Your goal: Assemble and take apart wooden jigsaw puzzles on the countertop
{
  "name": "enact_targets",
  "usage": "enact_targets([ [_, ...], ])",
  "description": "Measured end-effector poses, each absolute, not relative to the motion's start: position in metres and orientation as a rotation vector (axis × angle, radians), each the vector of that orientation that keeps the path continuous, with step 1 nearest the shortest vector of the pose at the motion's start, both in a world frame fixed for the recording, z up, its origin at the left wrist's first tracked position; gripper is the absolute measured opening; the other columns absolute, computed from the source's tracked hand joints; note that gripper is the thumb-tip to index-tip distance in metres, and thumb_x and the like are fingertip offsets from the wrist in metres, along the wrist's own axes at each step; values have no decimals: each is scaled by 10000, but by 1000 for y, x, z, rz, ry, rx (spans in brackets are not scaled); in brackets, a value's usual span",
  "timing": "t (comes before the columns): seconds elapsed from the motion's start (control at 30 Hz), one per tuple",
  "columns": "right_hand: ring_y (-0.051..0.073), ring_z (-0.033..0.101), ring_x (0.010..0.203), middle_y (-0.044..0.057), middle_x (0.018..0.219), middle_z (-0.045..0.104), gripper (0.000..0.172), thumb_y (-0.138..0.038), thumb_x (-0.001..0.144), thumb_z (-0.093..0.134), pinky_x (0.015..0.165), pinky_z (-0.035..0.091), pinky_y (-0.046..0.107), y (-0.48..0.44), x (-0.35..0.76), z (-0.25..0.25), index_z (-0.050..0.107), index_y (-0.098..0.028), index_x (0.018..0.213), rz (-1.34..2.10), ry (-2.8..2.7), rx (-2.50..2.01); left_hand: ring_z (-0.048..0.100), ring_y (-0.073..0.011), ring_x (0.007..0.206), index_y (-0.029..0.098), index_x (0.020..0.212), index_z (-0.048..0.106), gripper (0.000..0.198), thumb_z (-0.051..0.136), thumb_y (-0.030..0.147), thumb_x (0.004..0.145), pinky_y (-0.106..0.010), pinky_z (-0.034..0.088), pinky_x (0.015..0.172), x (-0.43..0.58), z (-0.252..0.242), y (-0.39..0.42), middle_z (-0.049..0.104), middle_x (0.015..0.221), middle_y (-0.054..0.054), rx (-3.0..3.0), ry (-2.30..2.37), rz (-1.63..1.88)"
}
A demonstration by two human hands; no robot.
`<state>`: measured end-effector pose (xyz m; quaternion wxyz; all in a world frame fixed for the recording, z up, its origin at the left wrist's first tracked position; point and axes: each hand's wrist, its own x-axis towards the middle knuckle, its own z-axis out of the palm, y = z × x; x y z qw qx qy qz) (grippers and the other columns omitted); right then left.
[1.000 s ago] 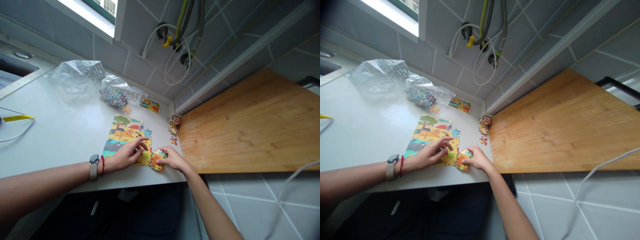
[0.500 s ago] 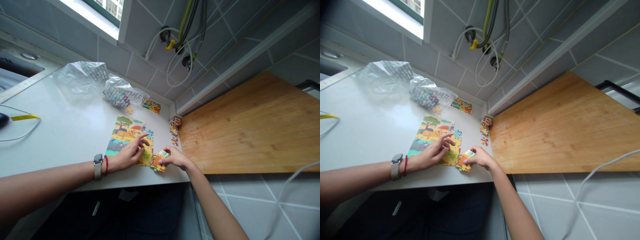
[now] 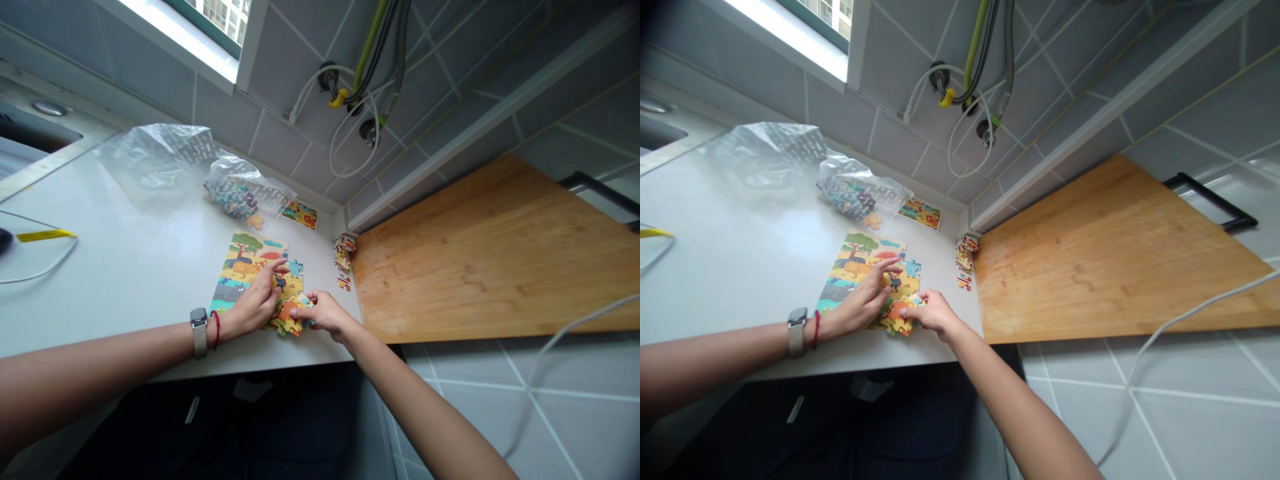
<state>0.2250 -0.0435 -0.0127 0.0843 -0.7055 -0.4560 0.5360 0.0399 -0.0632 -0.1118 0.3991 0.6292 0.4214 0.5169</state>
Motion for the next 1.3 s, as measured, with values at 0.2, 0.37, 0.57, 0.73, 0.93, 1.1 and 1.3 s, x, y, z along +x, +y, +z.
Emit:
enact_targets([
  [0.2,132,666,647,-31,717,724,586,-267,447,1054,599,498,256,-40,212,-7,655,-210,872,1639,-1182,-2203,553,-268,1354,196,1531,331,602,439,196,939,-552,389,1213,42,-114,-61,592,1379,-150,1566,1059,1333],
  [0.37,105,654,605,-47,676,711,559,-207,464,1055,575,457,212,-44,210,-6,652,-186,851,1558,-1127,-2257,562,-280,1356,188,1525,363,630,445,176,900,-560,392,1218,45,-119,-58,599,1376,-161,1547,1064,1368],
  [0.57,131,700,649,-33,708,730,558,-212,495,1055,609,524,221,-49,212,-8,653,-178,880,1527,-1114,-2210,578,-295,1341,180,1517,392,653,472,179,869,-576,400,1212,46,-122,-55,620,1360,-166,1535,1053,1400],
  [0.73,145,710,638,-16,744,744,599,-219,511,1051,606,567,246,-54,217,-11,630,-180,935,1530,-1088,-2126,569,-289,1345,189,1520,368,608,451,220,918,-580,381,1221,47,-122,-54,608,1367,-161,1484,1032,1400],
  [0.93,138,724,670,-24,781,753,579,-250,568,1031,651,585,245,-49,233,-4,608,-198,959,1501,-1068,-2042,580,-285,1314,203,1498,366,554,449,250,953,-579,415,1182,48,-123,-52,604,1361,-163,1391,990,1406],
  [1.1,98,706,664,-21,815,770,333,-210,751,925,679,578,211,-31,227,-6,686,-187,981,1553,-1086,-2004,599,-276,1280,225,1485,378,509,462,285,987,-555,460,1141,50,-124,-51,613,1345,-151,1329,965,1427],
  [1.3,124,690,611,27,713,757,233,-139,731,934,631,584,224,-11,216,-13,726,-128,837,1658,-1109,-2128,596,-268,1266,231,1480,382,469,448,303,1021,-545,457,1144,50,-123,-53,601,1349,-149,1371,961,1443],
])
